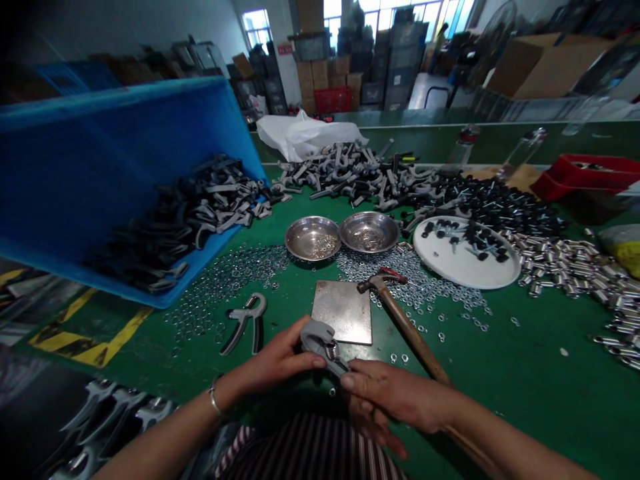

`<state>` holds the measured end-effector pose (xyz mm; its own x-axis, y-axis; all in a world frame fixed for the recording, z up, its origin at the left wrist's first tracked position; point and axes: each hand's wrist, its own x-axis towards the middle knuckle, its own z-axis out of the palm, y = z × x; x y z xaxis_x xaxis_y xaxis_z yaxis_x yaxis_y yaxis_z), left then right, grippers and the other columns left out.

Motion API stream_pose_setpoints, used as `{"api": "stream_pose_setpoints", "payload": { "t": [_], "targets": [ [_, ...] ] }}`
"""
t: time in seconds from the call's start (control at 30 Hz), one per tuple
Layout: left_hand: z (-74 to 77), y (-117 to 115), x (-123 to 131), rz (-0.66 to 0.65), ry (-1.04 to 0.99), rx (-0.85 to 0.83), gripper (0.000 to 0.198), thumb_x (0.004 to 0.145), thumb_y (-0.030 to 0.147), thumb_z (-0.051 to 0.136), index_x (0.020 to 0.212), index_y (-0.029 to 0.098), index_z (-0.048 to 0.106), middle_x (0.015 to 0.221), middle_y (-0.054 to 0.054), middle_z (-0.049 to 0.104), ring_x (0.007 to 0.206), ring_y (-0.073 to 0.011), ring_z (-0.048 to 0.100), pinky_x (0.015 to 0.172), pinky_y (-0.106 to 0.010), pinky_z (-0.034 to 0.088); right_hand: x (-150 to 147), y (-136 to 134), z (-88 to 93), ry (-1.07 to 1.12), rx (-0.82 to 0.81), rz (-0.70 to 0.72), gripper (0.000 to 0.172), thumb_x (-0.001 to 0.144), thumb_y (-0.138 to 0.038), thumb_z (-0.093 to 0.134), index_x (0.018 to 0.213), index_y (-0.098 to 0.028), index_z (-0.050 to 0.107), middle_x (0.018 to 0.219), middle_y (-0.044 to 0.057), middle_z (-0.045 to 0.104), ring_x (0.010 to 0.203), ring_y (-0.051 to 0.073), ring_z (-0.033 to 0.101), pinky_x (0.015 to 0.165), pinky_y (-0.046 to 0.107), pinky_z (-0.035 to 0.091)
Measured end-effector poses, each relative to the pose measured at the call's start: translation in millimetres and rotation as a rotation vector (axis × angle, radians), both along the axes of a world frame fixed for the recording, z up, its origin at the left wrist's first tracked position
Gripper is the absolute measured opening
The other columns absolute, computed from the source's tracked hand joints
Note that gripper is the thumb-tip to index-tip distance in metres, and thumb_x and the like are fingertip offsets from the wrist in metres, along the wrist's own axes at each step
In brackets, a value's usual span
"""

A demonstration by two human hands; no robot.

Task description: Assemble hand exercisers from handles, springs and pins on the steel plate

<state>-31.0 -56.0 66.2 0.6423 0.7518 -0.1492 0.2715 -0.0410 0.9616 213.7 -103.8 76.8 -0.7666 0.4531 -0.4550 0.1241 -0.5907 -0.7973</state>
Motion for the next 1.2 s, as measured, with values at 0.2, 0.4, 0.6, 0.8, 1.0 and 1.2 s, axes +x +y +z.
{"api": "stream_pose_setpoints", "payload": {
  "t": [0.2, 0.4, 0.6, 0.8, 1.0, 1.2],
  "targets": [
    [-2.9, -4, 10, 0.143, 0.059, 0.029, 0.038, 0.089, 0.045, 0.063, 0.116, 0.019, 0.056, 0.103, -0.004, 0.063, 0.097, -0.0213, 0.057, 0.087, -0.034, 0.045, -11, 1, -6.3, -0.577, 0.735, -0.030, 0.028, 0.100, -0.042, 0.042, 0.109, -0.018, 0.052, 0.076, 0.004, 0.064, 0.057, 0.016, 0.060, 0.053, 0.028, 0.045],
    [-3.7, -7, 6, 0.170, -0.113, -0.068, 0.051, 0.082, 0.040, 0.074, 0.126, 0.021, 0.056, 0.116, -0.007, 0.063, 0.106, -0.0235, 0.058, 0.094, -0.037, 0.046, -8, 8, -7.1, -0.455, 0.554, -0.047, 0.034, 0.100, -0.051, 0.040, 0.105, -0.018, 0.051, 0.087, 0.007, 0.068, 0.065, 0.017, 0.065, 0.058, 0.028, 0.049],
    [-9.4, -10, 3, 0.162, -0.102, -0.057, 0.047, 0.079, 0.041, 0.077, 0.118, 0.021, 0.063, 0.110, -0.006, 0.066, 0.101, -0.0235, 0.060, 0.090, -0.037, 0.047, 6, 14, -3.5, -0.024, -0.020, -0.091, 0.041, 0.096, -0.055, 0.050, 0.109, -0.016, 0.055, 0.084, 0.006, 0.068, 0.069, 0.015, 0.066, 0.048, 0.021, 0.048],
    [-12.6, -14, 7, 0.170, -0.109, -0.104, 0.046, 0.082, 0.039, 0.074, 0.122, 0.022, 0.060, 0.111, -0.005, 0.066, 0.101, -0.0228, 0.060, 0.090, -0.036, 0.047, 6, 12, -4.5, -0.227, 0.354, -0.068, 0.034, 0.101, -0.050, 0.043, 0.092, -0.019, 0.054, 0.083, 0.004, 0.070, 0.057, 0.012, 0.063, 0.054, 0.024, 0.050],
    [-3.1, -12, 5, 0.134, -0.136, -0.085, 0.036, 0.080, 0.037, 0.077, 0.110, 0.020, 0.065, 0.105, -0.004, 0.066, 0.095, -0.0197, 0.061, 0.084, -0.032, 0.048, 4, 6, 11.3, -0.599, 0.911, -0.072, 0.023, 0.096, -0.043, 0.054, 0.099, -0.020, 0.054, 0.093, 0.008, 0.065, 0.087, 0.024, 0.062, 0.075, 0.037, 0.050],
    [-3.4, -10, 1, -0.026, -0.254, -0.072, 0.030, 0.079, 0.038, 0.079, 0.100, 0.019, 0.069, 0.102, -0.006, 0.069, 0.092, -0.0188, 0.064, 0.085, -0.032, 0.049, 5, 4, 25.5, -0.114, 0.116, 0.183, 0.043, 0.097, -0.063, 0.038, 0.098, -0.022, 0.052, 0.076, -0.002, 0.057, 0.049, 0.009, 0.051, 0.045, 0.021, 0.041]
  ]
}}
